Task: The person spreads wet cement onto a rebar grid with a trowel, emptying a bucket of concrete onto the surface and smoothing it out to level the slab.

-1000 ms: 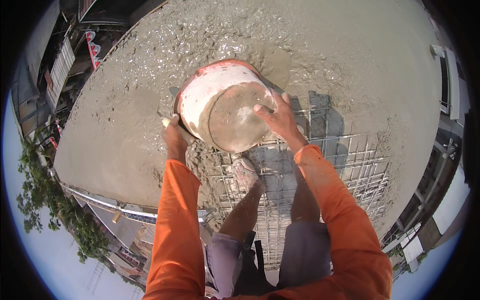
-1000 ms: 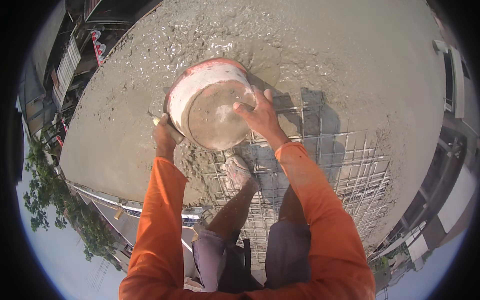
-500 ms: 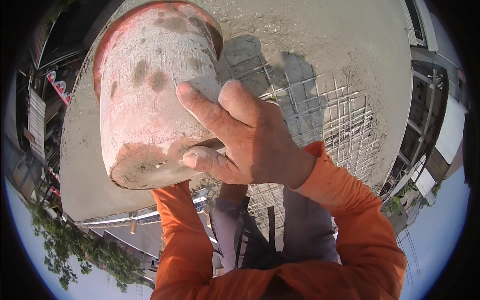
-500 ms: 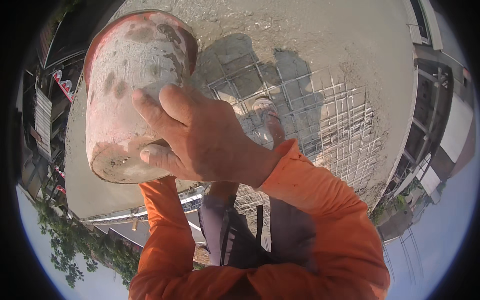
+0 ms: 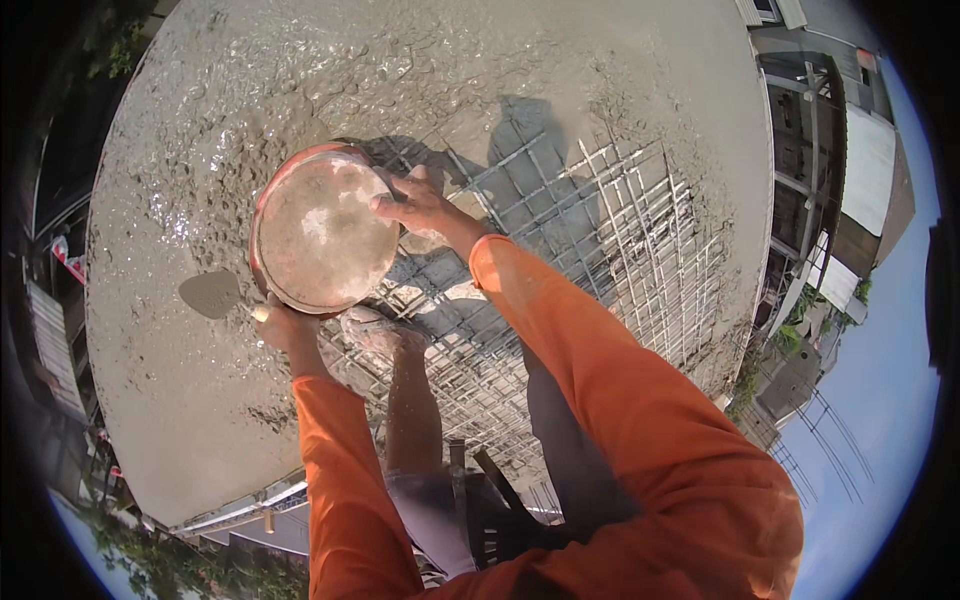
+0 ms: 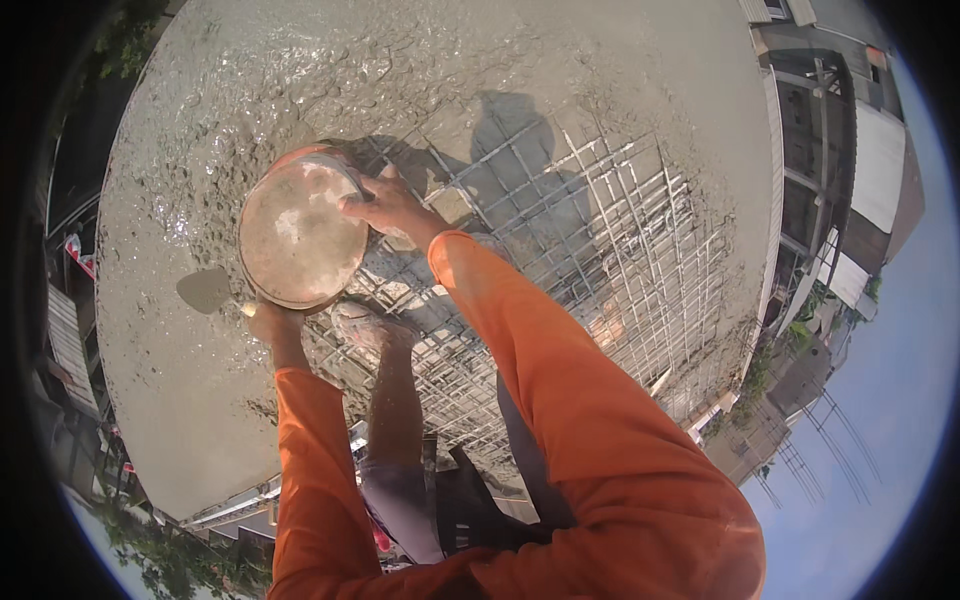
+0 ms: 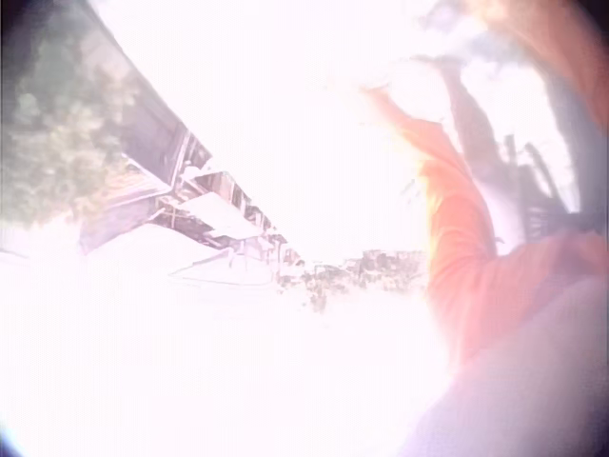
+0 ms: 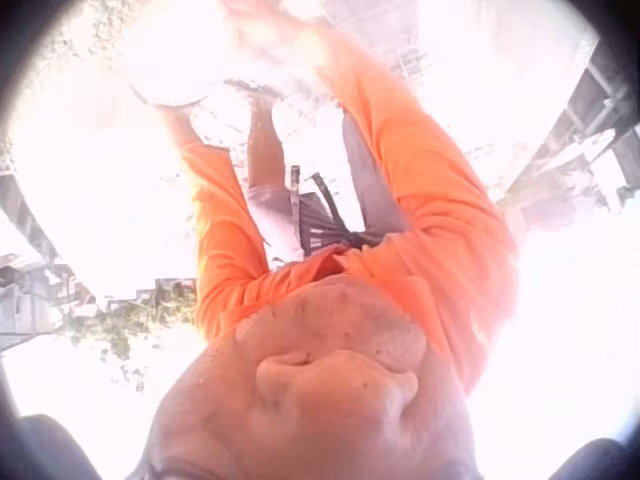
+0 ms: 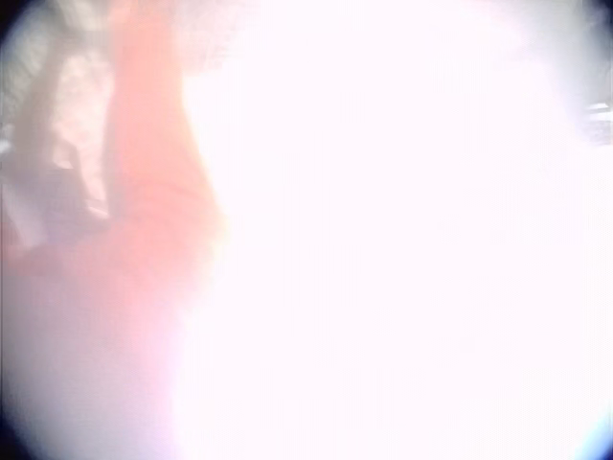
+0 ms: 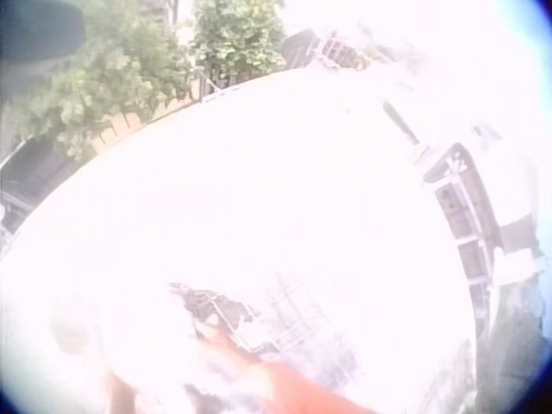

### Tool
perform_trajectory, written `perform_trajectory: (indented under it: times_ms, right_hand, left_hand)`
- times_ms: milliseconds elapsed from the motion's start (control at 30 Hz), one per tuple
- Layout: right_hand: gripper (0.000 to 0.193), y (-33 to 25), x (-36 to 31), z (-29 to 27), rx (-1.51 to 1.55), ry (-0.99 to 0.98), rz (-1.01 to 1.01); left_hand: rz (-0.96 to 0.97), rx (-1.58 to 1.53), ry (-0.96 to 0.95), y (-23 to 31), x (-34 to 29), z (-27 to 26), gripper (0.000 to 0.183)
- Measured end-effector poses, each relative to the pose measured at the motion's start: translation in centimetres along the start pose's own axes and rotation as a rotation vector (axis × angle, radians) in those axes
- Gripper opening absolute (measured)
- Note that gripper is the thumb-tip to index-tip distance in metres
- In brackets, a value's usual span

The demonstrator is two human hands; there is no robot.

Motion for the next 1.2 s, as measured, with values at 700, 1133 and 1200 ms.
perform_trajectory:
  times_ms: [700, 1133, 1200]
  right_hand:
    - [0.037, -5.6, -31.4, -19.8, -0.902, -0.440, 0.099]
    - [0.032, -6.6, -49.9, -22.6, -1.183, -0.233, 0.253]
    - [0.027, -6.2, -50.3, -16.7, -1.135, -0.368, 0.043]
  left_hand:
    - [-0.718, -1.373, 0.033, -1.7, -50.1, -29.7, 0.026]
    - [-1.060, -1.617, 0.706, -19.7, -86.2, -27.4, 0.021]
    - [-1.007, -1.786, 0.788, -20.5, -90.0, -28.8, 0.020]
Point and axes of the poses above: each hand's wrist, its own x-axis towards the middle knuckle, its own z-axis out of the palm, y = z × x, the point moved 5 cm from there along x, towards the middle knuckle
